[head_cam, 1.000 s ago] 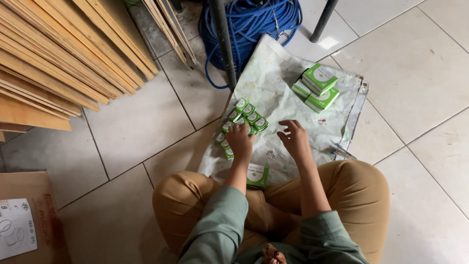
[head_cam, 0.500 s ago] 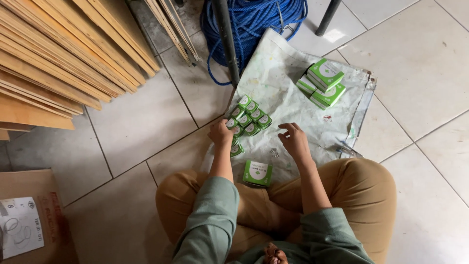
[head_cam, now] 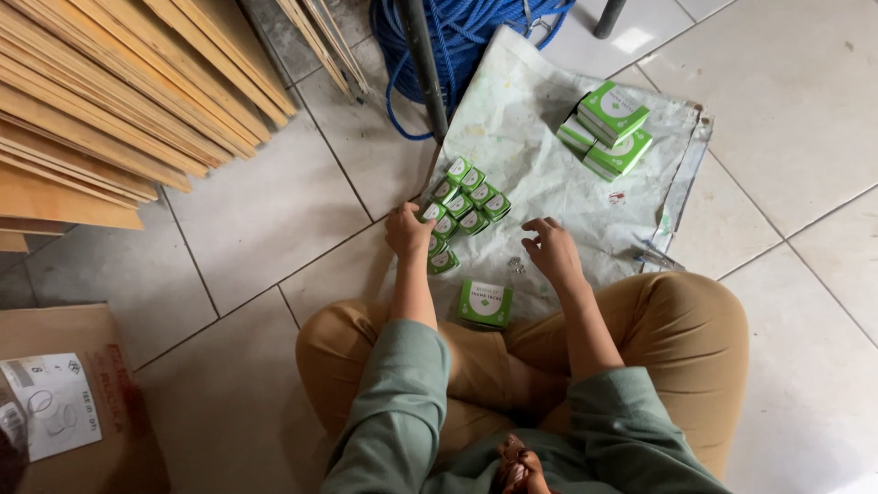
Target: Packing small screws into individual green cardboard boxes while sitting on the floor.
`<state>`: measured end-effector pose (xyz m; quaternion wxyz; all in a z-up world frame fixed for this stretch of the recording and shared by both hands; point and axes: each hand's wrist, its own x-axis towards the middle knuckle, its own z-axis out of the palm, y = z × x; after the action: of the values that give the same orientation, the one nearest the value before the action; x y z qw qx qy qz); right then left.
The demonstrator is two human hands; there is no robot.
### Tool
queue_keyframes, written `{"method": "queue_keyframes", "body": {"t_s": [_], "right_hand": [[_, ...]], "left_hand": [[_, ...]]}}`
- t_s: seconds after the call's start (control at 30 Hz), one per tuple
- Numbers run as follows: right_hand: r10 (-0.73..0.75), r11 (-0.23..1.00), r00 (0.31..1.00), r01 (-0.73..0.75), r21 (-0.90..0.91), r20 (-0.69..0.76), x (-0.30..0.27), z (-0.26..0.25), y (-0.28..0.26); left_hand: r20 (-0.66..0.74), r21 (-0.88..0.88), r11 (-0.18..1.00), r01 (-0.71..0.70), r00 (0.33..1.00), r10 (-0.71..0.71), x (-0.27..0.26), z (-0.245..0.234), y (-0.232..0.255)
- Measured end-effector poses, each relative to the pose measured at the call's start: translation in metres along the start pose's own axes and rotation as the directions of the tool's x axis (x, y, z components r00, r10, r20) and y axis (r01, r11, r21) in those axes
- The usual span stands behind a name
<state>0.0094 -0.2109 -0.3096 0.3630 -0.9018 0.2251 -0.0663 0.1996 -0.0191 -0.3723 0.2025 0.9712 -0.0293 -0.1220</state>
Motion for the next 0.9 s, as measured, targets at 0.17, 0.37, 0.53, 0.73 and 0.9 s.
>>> {"method": "queue_keyframes", "body": {"t_s": [0.17, 0.37, 0.53, 0.73, 0.9], "right_hand": [[-0.061, 0.995, 0.993, 0.052, 0.091, 0.105, -0.002, 0.059, 0.000], [-0.104, 0.994, 0.950, 0.096, 0.044, 0.293, -0.007, 0.111, -0.036], [-0.073, 0.988, 0.959, 0.031, 0.153, 0.274, -0.014, 0.111, -0.046], [-0.053, 0.965, 0.975, -0.006, 0.263, 0.216, -0.012, 0.115, -0.030], [0.019, 0.931, 0.971, -0.104, 0.349, 0.239, -0.013, 0.122, -0.027]], "left_hand": [[0.159, -0.052, 0.995, 0.079, 0.985, -0.070, 0.013, 0.026, -0.043], [0.573, -0.290, 0.866, 0.408, 0.799, -0.184, -0.066, -0.068, 0.018], [0.635, -0.376, 0.796, 0.474, 0.757, -0.151, -0.056, -0.044, 0.012], [0.633, -0.461, 0.707, 0.536, 0.758, -0.161, -0.047, -0.025, 0.003], [0.637, -0.455, 0.708, 0.540, 0.753, -0.165, -0.046, -0.020, 0.000]]}}
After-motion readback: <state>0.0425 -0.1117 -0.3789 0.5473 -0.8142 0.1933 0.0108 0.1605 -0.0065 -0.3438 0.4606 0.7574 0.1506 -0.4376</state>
